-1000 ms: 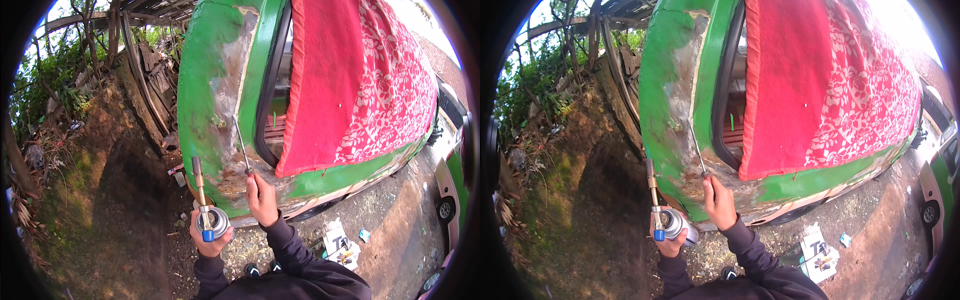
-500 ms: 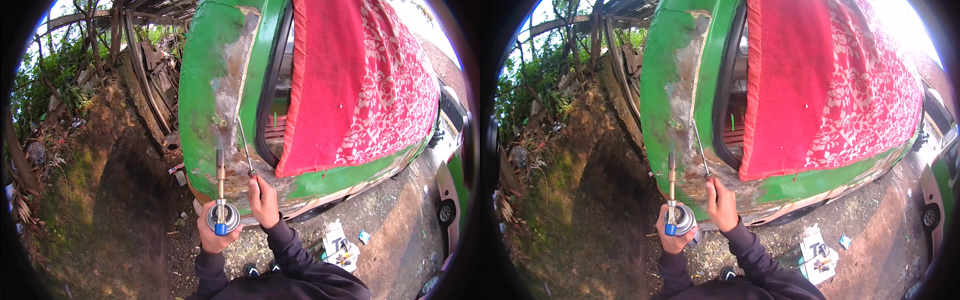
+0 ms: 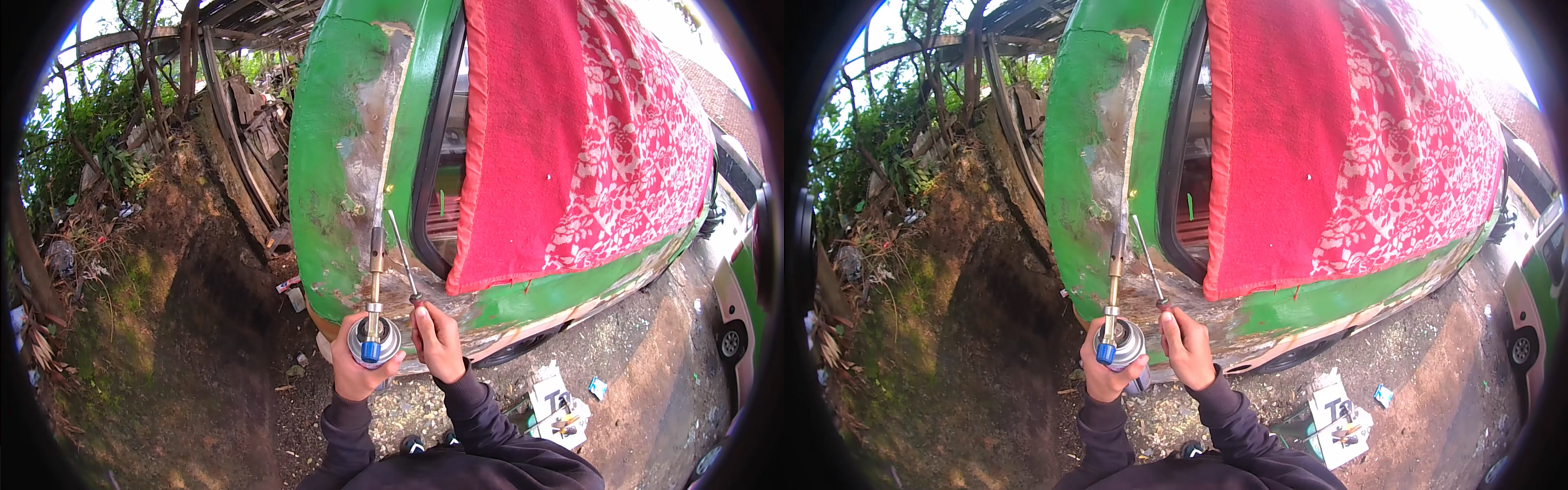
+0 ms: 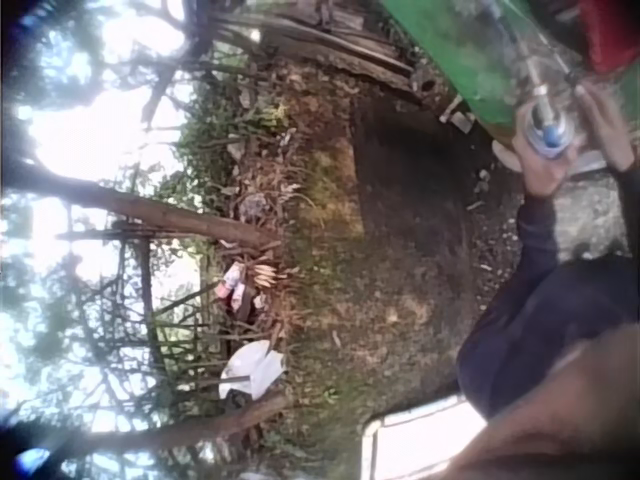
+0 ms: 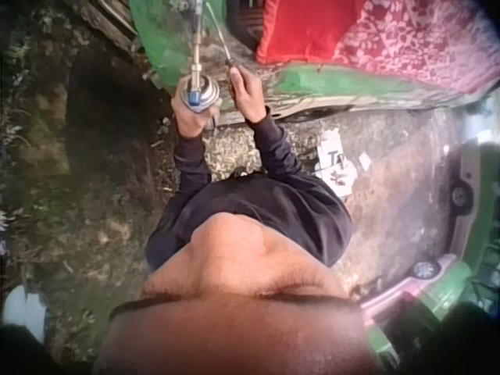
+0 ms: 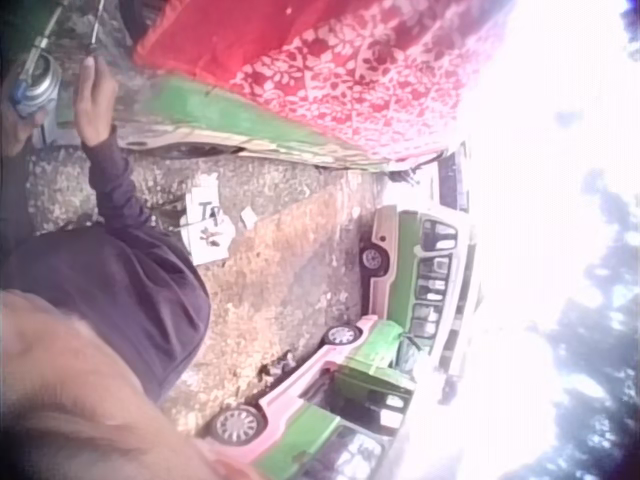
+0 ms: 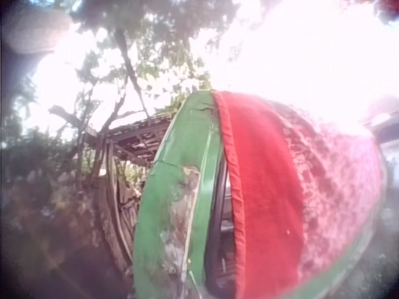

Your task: The person ignites a handheld blowtorch and directs the flame at a green car panel while using a metal scraper to remove material from the heated surface. The person repeatedly applies heat and scrapes the same area on the car's side panel.

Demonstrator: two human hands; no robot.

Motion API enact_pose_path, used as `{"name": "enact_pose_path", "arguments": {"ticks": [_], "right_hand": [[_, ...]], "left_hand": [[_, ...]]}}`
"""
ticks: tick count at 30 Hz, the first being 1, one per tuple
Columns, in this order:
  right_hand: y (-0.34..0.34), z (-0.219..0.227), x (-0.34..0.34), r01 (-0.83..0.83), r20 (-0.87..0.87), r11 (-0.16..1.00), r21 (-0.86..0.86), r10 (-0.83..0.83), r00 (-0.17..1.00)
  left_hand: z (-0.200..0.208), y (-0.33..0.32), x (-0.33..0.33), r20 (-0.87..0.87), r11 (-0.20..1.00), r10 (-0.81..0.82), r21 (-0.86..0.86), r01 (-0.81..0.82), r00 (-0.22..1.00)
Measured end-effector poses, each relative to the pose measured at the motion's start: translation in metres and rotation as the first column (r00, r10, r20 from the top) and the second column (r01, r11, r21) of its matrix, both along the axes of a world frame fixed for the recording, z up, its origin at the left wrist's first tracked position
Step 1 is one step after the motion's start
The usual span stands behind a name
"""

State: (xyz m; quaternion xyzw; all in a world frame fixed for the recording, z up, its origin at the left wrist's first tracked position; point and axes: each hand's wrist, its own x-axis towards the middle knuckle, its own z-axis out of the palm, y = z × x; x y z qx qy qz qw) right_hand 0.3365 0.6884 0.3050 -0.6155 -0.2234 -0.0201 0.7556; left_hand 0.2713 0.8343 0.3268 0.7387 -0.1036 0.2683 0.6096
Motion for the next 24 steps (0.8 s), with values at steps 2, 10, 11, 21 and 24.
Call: {"name": "enact_pose_path", "arguments": {"ticks": [2,10,11,21,24], "right_hand": [[0.002,0.002,0.002,0.029,0.024,0.999,-0.030,-0.028,0.999],[0.018,0.021,0.023,0.150,0.121,0.987,-0.066,-0.141,0.983],[0.019,0.016,0.022,0.157,0.138,0.985,-0.069,-0.147,0.979],[0.020,0.016,0.027,0.158,0.153,0.985,-0.064,-0.147,0.977],[0.019,0.005,0.014,0.190,0.142,0.977,-0.097,-0.176,0.974]], "left_hand": [[0.002,0.001,0.000,0.003,1.000,0.003,0.002,-0.003,1.000],[-0.013,0.012,-0.010,0.080,0.977,0.169,-0.147,-0.156,0.982],[-0.013,0.013,-0.012,0.103,0.972,0.200,-0.143,-0.184,0.974],[-0.017,0.016,-0.022,0.141,0.951,0.300,-0.118,-0.284,0.944],[-0.027,0.017,-0.023,0.120,0.951,0.297,-0.119,-0.284,0.947]]}}
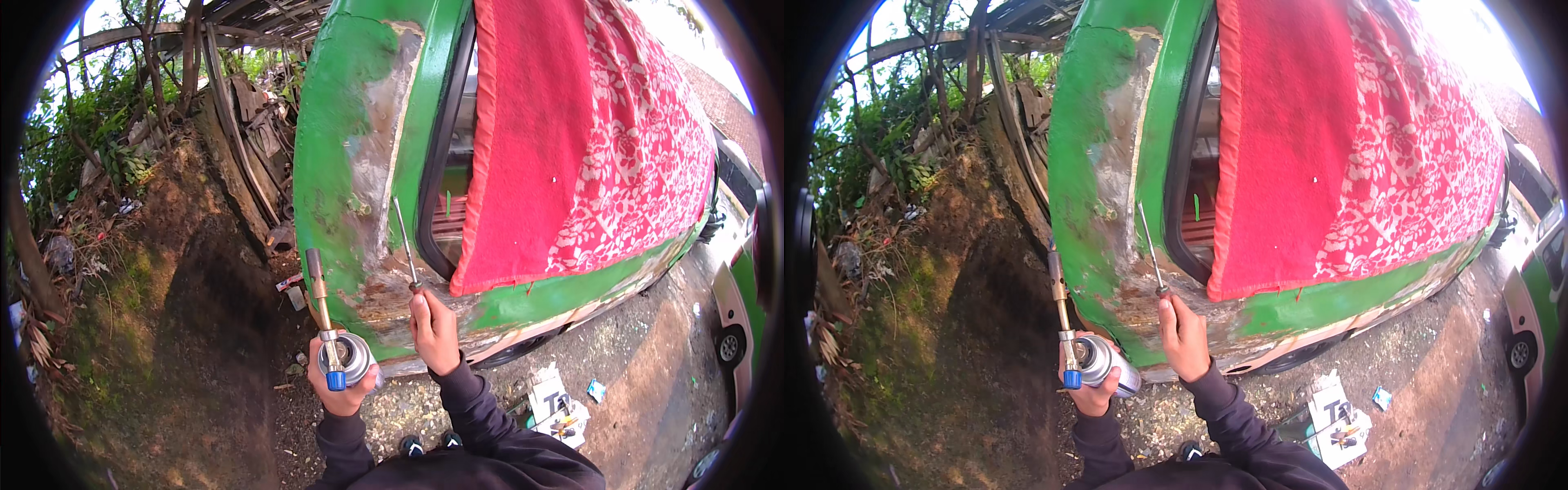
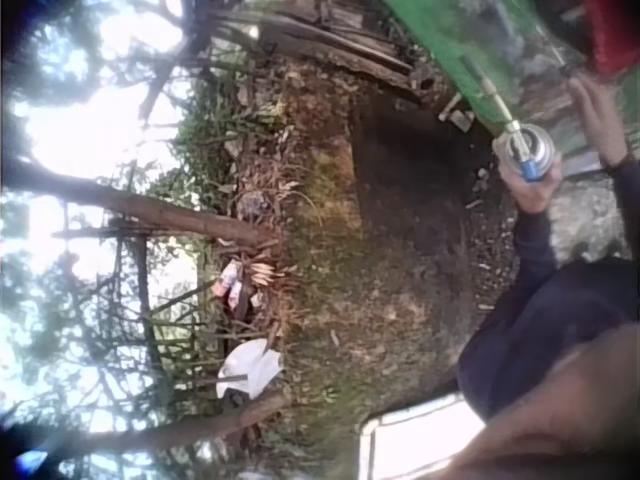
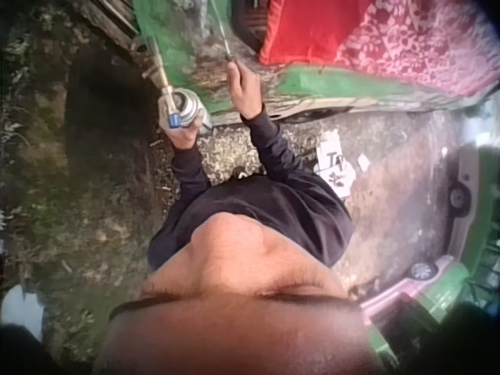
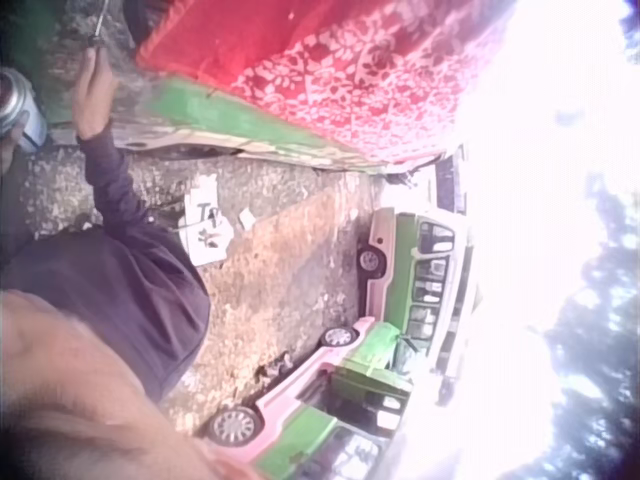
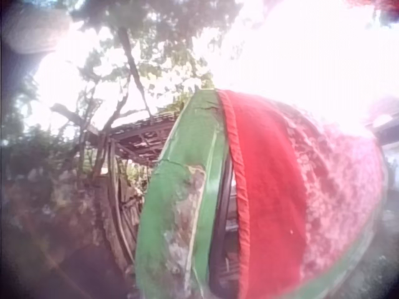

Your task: The person ignites a handheld blowtorch and directs the flame at a green car panel while using a metal scraper to remove material from the heated surface. The person repeatedly applies heat and scrapes the same area on the car's side panel.

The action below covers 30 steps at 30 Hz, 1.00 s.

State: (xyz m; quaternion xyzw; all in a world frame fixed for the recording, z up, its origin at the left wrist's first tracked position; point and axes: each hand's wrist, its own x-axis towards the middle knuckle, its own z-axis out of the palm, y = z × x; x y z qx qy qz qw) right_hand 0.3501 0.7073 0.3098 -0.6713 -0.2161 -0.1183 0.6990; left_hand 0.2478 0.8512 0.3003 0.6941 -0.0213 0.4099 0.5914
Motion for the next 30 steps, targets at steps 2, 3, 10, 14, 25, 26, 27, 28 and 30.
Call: {"name": "enact_pose_path", "arguments": {"ticks": [2,3,10,14,25,26,27,28,30], "right_hand": [[0.001,-0.001,-0.008,0.032,0.009,0.999,-0.021,-0.032,0.999],[-0.001,0.000,-0.008,0.040,0.025,0.998,-0.058,-0.038,0.999],[-0.004,0.006,-0.011,-0.043,-0.050,0.999,-0.010,0.042,0.998],[-0.005,0.006,-0.011,-0.058,-0.058,0.998,-0.011,0.057,0.997],[-0.005,0.008,-0.013,-0.060,-0.064,0.998,-0.002,0.060,0.996],[-0.005,0.009,-0.013,-0.057,-0.061,0.998,-0.003,0.056,0.997],[-0.004,0.010,-0.014,-0.054,-0.059,0.999,-0.004,0.053,0.997],[-0.004,0.012,-0.014,-0.057,-0.064,0.998,0.003,0.057,0.996],[-0.003,0.015,-0.016,-0.061,-0.078,0.998,0.016,0.062,0.995]], "left_hand": [[-0.001,0.000,-0.001,-0.025,1.000,-0.027,-0.008,0.027,0.999],[-0.001,0.000,-0.001,-0.037,0.999,-0.039,-0.011,0.038,0.999],[0.003,0.000,0.001,-0.108,0.982,-0.187,-0.007,0.187,0.976],[0.028,-0.011,0.008,-0.167,0.965,-0.249,0.043,0.260,0.954],[0.034,-0.012,0.020,-0.181,0.951,-0.298,0.031,0.308,0.937],[0.035,-0.011,0.019,-0.179,0.952,-0.294,0.033,0.305,0.939],[0.035,-0.011,0.019,-0.177,0.953,-0.291,0.035,0.302,0.940],[0.035,-0.011,0.018,-0.176,0.954,-0.287,0.038,0.298,0.942],[0.037,-0.011,0.016,-0.168,0.963,-0.260,0.032,0.269,0.951]]}}
